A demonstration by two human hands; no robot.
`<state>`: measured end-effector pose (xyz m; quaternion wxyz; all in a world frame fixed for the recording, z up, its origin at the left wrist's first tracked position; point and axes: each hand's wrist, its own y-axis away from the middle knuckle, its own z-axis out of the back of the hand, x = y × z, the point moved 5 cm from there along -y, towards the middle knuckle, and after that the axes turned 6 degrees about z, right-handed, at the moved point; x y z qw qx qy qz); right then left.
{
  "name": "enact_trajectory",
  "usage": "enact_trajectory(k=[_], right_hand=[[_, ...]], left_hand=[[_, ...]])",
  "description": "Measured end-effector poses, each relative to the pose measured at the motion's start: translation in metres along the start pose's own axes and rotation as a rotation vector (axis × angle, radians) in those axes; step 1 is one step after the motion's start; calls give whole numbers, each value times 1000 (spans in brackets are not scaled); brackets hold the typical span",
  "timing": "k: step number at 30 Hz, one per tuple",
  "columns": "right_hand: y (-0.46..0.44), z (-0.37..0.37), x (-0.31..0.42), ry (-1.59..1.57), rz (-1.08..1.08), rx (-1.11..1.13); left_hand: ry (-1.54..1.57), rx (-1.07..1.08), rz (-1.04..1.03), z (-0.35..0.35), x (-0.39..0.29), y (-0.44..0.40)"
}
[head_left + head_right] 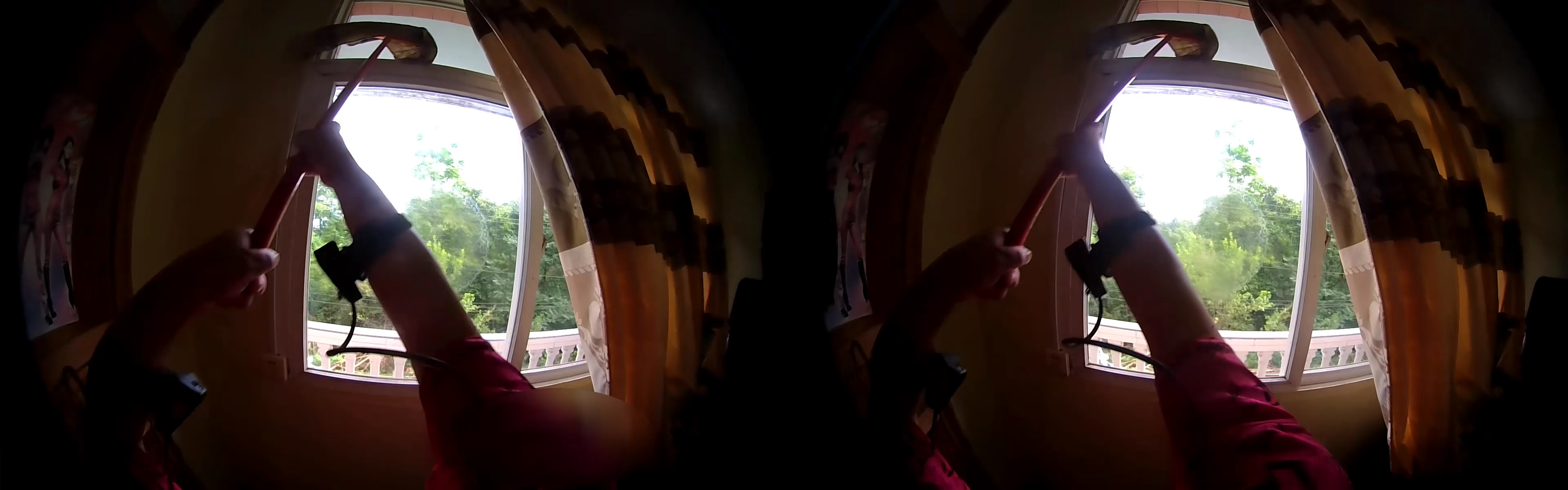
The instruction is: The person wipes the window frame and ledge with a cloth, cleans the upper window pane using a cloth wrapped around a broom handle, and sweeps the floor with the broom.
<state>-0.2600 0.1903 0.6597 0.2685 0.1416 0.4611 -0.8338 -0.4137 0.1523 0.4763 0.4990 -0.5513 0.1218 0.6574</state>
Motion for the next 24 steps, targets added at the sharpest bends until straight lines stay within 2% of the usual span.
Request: enact_trajectory(k=[1, 2, 4, 5, 8, 11, 12, 16, 18, 20, 24], right_hand=[[5, 19, -8, 192, 277, -33], [11, 40, -23, -62, 202, -8], [24, 87, -47, -679, -119, 1], [28, 106, -53, -771, -245, -28], [55, 155, -72, -383, -732, -193], [90, 180, -74, -304, -858, -380], [98, 182, -71, -282, -874, -379], [113, 167, -48, -332, -828, -367], [111, 141, -39, -433, -876, -329], [112, 106, -20, -484, -836, -432], [102, 43, 31, -644, -679, -501]], left_hand=[[3, 33, -40, -6, -12, -17], [-29, 35, -74, -13, -26, -32], [-70, 72, -151, -32, -56, -55], [-70, 74, -121, -41, -64, -74], [-101, 166, -199, -70, -88, -105], [-49, 282, -226, -96, -90, -114], [-106, 228, -254, -105, -90, -107], [-234, 252, -238, -98, -73, -83], [-263, 223, -217, -81, -52, -72], [-271, 214, -166, -59, -23, -58], [-282, 230, -87, -11, 29, -20]])
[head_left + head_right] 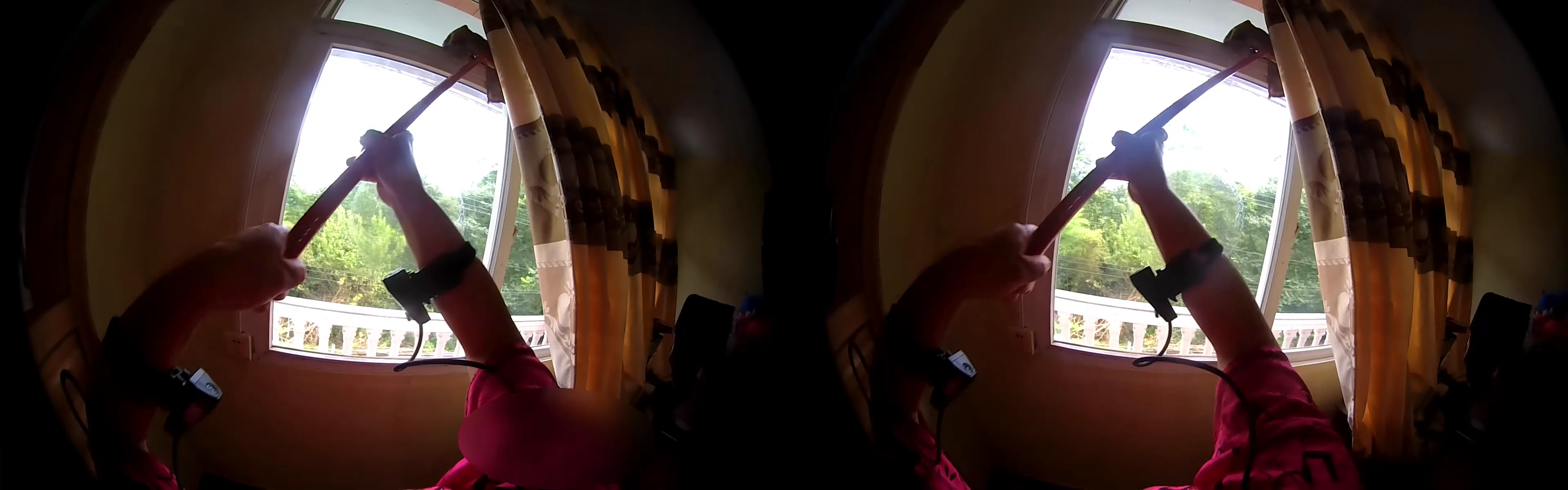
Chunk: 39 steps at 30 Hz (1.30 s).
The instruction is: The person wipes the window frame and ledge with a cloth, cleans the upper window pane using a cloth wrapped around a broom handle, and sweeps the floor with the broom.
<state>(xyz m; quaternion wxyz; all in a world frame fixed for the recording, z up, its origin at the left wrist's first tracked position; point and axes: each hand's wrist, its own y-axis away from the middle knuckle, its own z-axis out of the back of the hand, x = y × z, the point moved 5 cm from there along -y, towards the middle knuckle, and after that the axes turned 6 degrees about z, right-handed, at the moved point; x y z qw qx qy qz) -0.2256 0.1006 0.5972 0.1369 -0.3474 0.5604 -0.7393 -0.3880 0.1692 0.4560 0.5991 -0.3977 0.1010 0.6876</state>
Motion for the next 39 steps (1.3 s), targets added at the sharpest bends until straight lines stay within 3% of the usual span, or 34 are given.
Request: enact_trajectory(k=[3, 5, 7, 10, 12, 13, 14, 18, 20, 21, 22, 23, 24, 25, 29, 30, 36, 39], right_hand=[[21, -52, 4, -100, -59, 16], [43, -79, 3, -47, -119, -9], [67, -102, -3, 174, -165, 17], [99, -107, -26, -81, -364, 131], [85, -89, -43, -185, -318, -105], [81, -79, -41, -32, -289, -203], [80, -74, -58, -35, -336, -189], [88, -63, -97, 57, -421, -201], [82, -45, -99, 164, -404, -193], [85, -34, -98, 190, -417, -187], [87, -18, -104, 244, -436, -166], [89, -2, -109, 297, -454, -145], [87, 17, -114, 578, -397, -16], [93, 35, -111, 505, -475, -96], [91, 105, -91, 427, -401, -330], [85, 131, -104, 373, -365, -294], [90, 252, -85, 514, -306, -484], [86, 267, -78, 672, -363, -465]], left_hand=[[23, -136, -8, 15, 27, 47], [-167, -306, -48, 20, 58, 70], [-5, -167, 90, 9, 86, 97], [37, -185, 104, -34, 143, 138], [38, -212, 208, -72, 171, 171], [39, -226, 260, -92, 185, 187], [23, -198, 391, -104, 191, 200], [46, -222, 374, -123, 190, 196], [76, -268, 344, -136, 189, 177], [54, -241, 356, -152, 197, 166], [210, -53, 249, -176, 210, 153], [237, -119, 216, -186, 195, 149], [232, -77, 168, -196, 180, 142], [179, -68, 153, -210, 174, 135], [155, 56, 76, -235, 160, 88], [147, 102, 104, -235, 149, 73], [128, 196, 11, -275, 108, 13], [176, 214, -26, -291, 105, -13]])
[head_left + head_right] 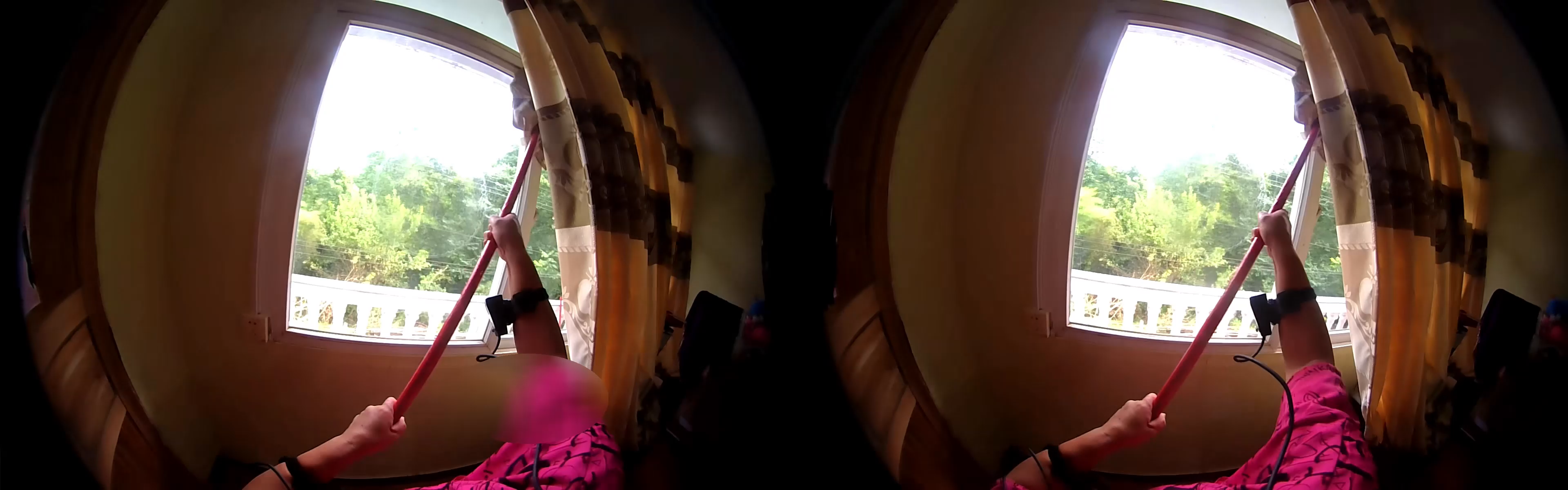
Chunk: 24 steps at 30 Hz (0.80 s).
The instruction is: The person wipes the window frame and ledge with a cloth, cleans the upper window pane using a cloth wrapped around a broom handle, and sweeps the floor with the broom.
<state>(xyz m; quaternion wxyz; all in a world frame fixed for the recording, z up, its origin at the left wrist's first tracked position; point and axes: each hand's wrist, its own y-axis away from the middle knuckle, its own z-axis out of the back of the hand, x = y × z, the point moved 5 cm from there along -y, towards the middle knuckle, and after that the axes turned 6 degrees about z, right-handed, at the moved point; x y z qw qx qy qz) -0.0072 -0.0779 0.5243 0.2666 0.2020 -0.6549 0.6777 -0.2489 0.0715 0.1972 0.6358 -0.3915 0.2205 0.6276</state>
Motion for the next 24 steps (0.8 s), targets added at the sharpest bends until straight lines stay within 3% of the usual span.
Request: enact_trajectory(k=[4, 6, 9, 11, 12, 15, 17, 19, 21, 22, 24], right_hand=[[19, -19, -10, 211, 48, -46], [31, -46, -24, 254, 170, 107], [82, -105, 28, 75, 30, 209], [76, -171, 13, 613, 348, 566], [76, -203, 6, 817, 561, 687], [138, -229, 71, 170, 23, 521], [136, -229, 68, 108, 46, 531], [134, -217, 72, 104, 88, 547], [126, -199, 62, -27, -51, 540], [111, -189, 49, 76, 98, 539], [88, -160, 39, 140, 161, 431]], left_hand=[[117, -84, -35, -38, 31, -1], [157, -85, -59, -55, 43, 13], [225, -193, 30, -56, 56, 34], [237, -310, 139, -45, 73, 46], [316, -499, -11, -51, 91, 49], [422, -591, -34, -41, 95, 75], [305, -661, -4, -30, 102, 85], [254, -595, -17, -34, 101, 82], [311, -485, 60, -36, 81, 80], [297, -506, -2, -40, 78, 72], [280, -533, -65, -42, 73, 56]])
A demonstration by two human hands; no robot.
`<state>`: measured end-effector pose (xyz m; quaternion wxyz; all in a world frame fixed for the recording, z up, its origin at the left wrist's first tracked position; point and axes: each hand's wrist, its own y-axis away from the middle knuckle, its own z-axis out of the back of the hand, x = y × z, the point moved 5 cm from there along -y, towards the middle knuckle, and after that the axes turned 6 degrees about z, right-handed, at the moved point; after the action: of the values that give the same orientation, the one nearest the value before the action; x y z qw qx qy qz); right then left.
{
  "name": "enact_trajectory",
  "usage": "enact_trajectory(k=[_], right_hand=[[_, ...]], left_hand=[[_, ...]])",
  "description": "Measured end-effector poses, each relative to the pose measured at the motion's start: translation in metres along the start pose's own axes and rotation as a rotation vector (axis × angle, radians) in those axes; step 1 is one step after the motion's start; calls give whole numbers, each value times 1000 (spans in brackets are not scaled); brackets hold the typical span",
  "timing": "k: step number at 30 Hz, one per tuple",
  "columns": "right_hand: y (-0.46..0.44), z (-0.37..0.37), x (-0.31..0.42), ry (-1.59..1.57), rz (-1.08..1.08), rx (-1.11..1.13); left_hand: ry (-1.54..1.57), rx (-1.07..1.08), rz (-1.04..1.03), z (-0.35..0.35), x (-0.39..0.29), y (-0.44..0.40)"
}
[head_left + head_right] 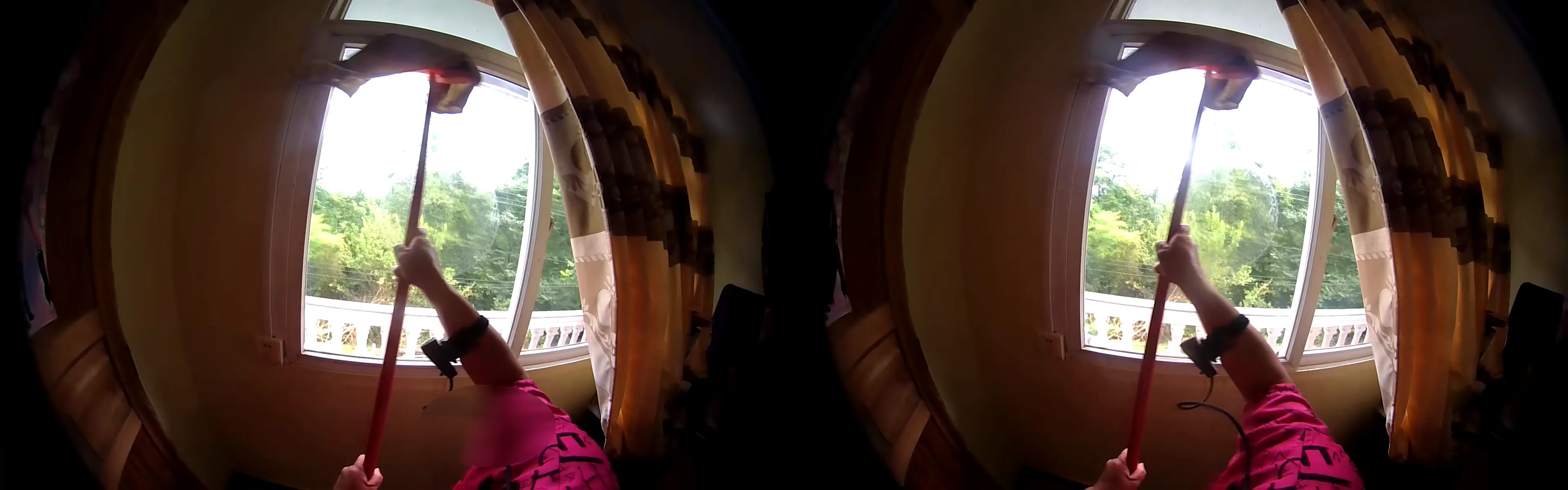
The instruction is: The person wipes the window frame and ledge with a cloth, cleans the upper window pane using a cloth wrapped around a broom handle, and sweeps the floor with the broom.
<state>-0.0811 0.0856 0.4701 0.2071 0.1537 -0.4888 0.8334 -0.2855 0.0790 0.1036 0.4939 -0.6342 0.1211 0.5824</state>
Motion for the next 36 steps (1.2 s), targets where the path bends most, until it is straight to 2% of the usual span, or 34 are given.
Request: enact_trajectory(k=[1, 3, 5, 6, 8, 9, 12, 13, 14, 17, 18, 19, 22, 26, 29, 31, 32, 34, 36], right_hand=[[2, 22, -3, -47, -87, -103], [-7, 61, -23, -91, -29, -236], [-16, 99, -50, -17, -108, -249], [-43, 123, -100, 406, 218, -205], [-51, 154, -119, 429, 241, -315], [-26, 174, -97, 31, -67, -443], [-16, 195, -83, 1, -119, -464], [-13, 195, -81, 81, -104, -504], [-10, 192, -79, 157, -88, -536], [4, 159, -49, 71, 2, -524], [-8, 149, -51, 59, -4, -497], [-27, 140, -52, 50, -10, -471], [-67, 108, -42, 36, -75, -448], [-79, 72, -25, 69, -129, -336], [-63, 29, 19, 9, -104, -231], [-62, 0, 47, -18, -77, -163], [-60, -12, 59, -13, -94, -99], [-80, -48, 57, -56, -11, -107], [-49, -67, 106, 17, -46, 3]], left_hand=[[-33, 65, 37, -4, -8, -10], [-70, 127, 66, -11, -23, -29], [-148, 289, 31, -26, -39, -41], [-172, 354, 96, -30, -48, -48], [-218, 413, 76, -47, -52, -66], [-258, 476, 67, -57, -53, -74], [-211, 517, 47, -71, -57, -83], [-184, 534, 49, -73, -53, -85], [-176, 477, -11, -74, -41, -81], [-161, 413, 30, -56, -25, -73], [-191, 313, -18, -47, -27, -78], [-153, 335, 46, -32, -42, -87], [-276, 105, -29, 2, -42, -108], [-286, 126, -22, 26, -24, -96], [-268, 39, -30, 35, -17, -67], [-204, -121, -9, 47, -18, -53], [-209, -132, 40, 55, -22, -45], [-184, -123, 49, 66, -19, -32], [-210, -161, 33, 75, -18, -16]])
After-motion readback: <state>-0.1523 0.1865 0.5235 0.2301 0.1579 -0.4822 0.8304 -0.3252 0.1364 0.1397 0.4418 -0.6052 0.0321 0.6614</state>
